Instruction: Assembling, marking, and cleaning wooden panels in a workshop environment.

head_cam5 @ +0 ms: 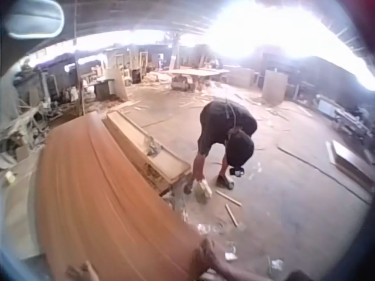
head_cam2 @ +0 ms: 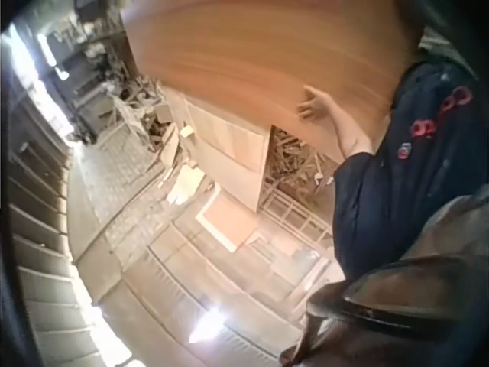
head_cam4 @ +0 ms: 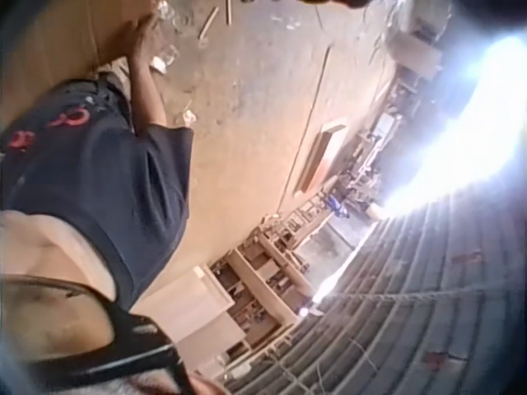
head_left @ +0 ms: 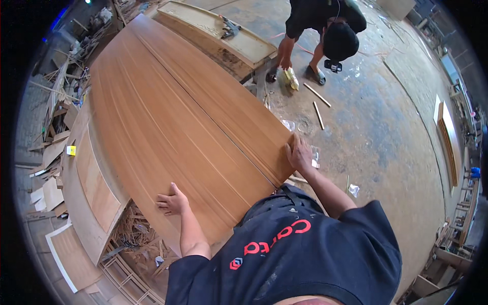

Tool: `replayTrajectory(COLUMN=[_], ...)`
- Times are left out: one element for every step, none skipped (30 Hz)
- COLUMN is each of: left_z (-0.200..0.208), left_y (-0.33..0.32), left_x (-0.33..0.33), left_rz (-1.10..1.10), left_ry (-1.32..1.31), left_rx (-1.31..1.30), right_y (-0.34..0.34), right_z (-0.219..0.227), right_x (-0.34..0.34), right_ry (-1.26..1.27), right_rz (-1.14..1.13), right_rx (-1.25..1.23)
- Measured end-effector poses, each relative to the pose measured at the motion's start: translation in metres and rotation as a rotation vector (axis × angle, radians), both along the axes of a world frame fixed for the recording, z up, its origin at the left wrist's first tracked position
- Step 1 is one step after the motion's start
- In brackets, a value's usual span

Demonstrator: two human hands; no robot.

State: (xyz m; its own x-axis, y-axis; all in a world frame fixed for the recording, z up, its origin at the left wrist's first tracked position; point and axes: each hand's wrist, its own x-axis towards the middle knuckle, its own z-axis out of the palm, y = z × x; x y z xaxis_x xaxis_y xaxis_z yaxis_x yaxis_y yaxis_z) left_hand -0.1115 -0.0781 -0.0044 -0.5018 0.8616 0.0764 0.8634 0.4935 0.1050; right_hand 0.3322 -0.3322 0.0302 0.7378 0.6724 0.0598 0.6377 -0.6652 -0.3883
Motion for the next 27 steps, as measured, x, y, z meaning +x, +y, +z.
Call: replayTrajectory(left_z=[0.001, 0.002, 0.002, 0.002, 0.002, 0.002, 0.002, 0.001, 0.001, 0.001, 0.001, 0.001, 0.002, 0.002, 0.002, 0.003, 0.003, 0.003, 0.002, 0.002, 0.001, 0.0, 0.0, 0.0, -0.001, -0.001, -0.001], left_y=[0.0, 0.001, 0.001, 0.002, 0.002, 0.003, 0.003, 0.003, 0.003, 0.003, 0.003, 0.003, 0.003, 0.002, 0.002, 0.002, 0.002, 0.002, 0.002, 0.002, 0.002, 0.002, 0.002, 0.003, 0.003, 0.003, 0.004], left_x=[0.0, 0.001, 0.001, 0.002, 0.003, 0.004, 0.004, 0.005, 0.006, 0.006, 0.007, 0.007, 0.007, 0.006, 0.006, 0.006, 0.006, 0.006, 0.007, 0.007, 0.008, 0.008, 0.008, 0.008, 0.007, 0.007, 0.006], left_rz=[-0.009, -0.006, -0.003, -0.001, 0.021, -0.008, -0.003, 0.004, 0.013, 0.046, 0.022, 0.021, 0.021, 0.02, 0.037, 0.011, 0.016, 0.02, 0.025, 0.043, 0.023, 0.02, 0.018, 0.014, 0.043, 0.0, 0.0], left_ry=[0.027, 0.024, 0.02, 0.014, -0.001, 0.011, 0.01, 0.009, 0.007, 0.026, 0.008, 0.0, -0.008, -0.014, -0.021, -0.01, -0.004, -0.003, -0.003, 0.0, -0.002, -0.001, 0.002, 0.005, 0.019, 0.009, 0.014], left_rx=[0.005, 0.0, -0.004, -0.006, -0.069, -0.011, -0.015, -0.019, -0.024, -0.068, -0.035, -0.033, -0.029, -0.025, -0.073, -0.027, -0.028, -0.029, -0.03, -0.065, -0.033, -0.022, -0.009, 0.002, -0.046, 0.008, 0.011], right_y=[0.004, 0.007, 0.009, 0.01, 0.012, 0.013, 0.014, 0.015, 0.016, 0.017, 0.017, 0.017, 0.017, 0.017, 0.016, 0.016, 0.016, 0.016, 0.016, 0.016, 0.016, 0.016, 0.017, 0.017, 0.017, 0.016, 0.016], right_z=[-0.001, -0.002, -0.002, -0.002, -0.001, 0.0, 0.001, 0.001, 0.001, 0.0, 0.0, -0.001, -0.002, -0.003, -0.004, -0.005, -0.005, -0.005, -0.005, -0.005, -0.004, -0.004, -0.003, -0.003, -0.002, -0.002, -0.003], right_x=[0.002, 0.004, 0.006, 0.008, 0.01, 0.011, 0.011, 0.011, 0.011, 0.011, 0.011, 0.011, 0.011, 0.011, 0.011, 0.011, 0.011, 0.012, 0.012, 0.013, 0.013, 0.014, 0.014, 0.013, 0.013, 0.012, 0.012], right_ry=[-0.033, 0.005, 0.044, 0.081, 0.084, 0.121, 0.105, 0.088, 0.07, 0.069, 0.056, 0.059, 0.062, 0.067, 0.053, 0.082, 0.082, 0.078, 0.073, 0.065, 0.067, 0.065, 0.063, 0.062, 0.061, 0.063, 0.069], right_rz=[0.018, 0.007, -0.003, -0.015, -0.06, -0.036, -0.045, -0.052, -0.057, -0.083, -0.062, -0.061, -0.059, -0.059, -0.091, -0.065, -0.068, -0.071, -0.074, -0.1, -0.084, -0.082, -0.082, -0.082, -0.105, -0.092, -0.1], right_rx=[0.056, 0.022, -0.012, -0.042, -0.071, -0.075, -0.071, -0.068, -0.065, -0.114, -0.069, -0.074, -0.077, -0.081, -0.098, -0.089, -0.08, -0.07, -0.061, -0.077, -0.053, -0.047, -0.041, -0.036, -0.058, -0.037, -0.041])
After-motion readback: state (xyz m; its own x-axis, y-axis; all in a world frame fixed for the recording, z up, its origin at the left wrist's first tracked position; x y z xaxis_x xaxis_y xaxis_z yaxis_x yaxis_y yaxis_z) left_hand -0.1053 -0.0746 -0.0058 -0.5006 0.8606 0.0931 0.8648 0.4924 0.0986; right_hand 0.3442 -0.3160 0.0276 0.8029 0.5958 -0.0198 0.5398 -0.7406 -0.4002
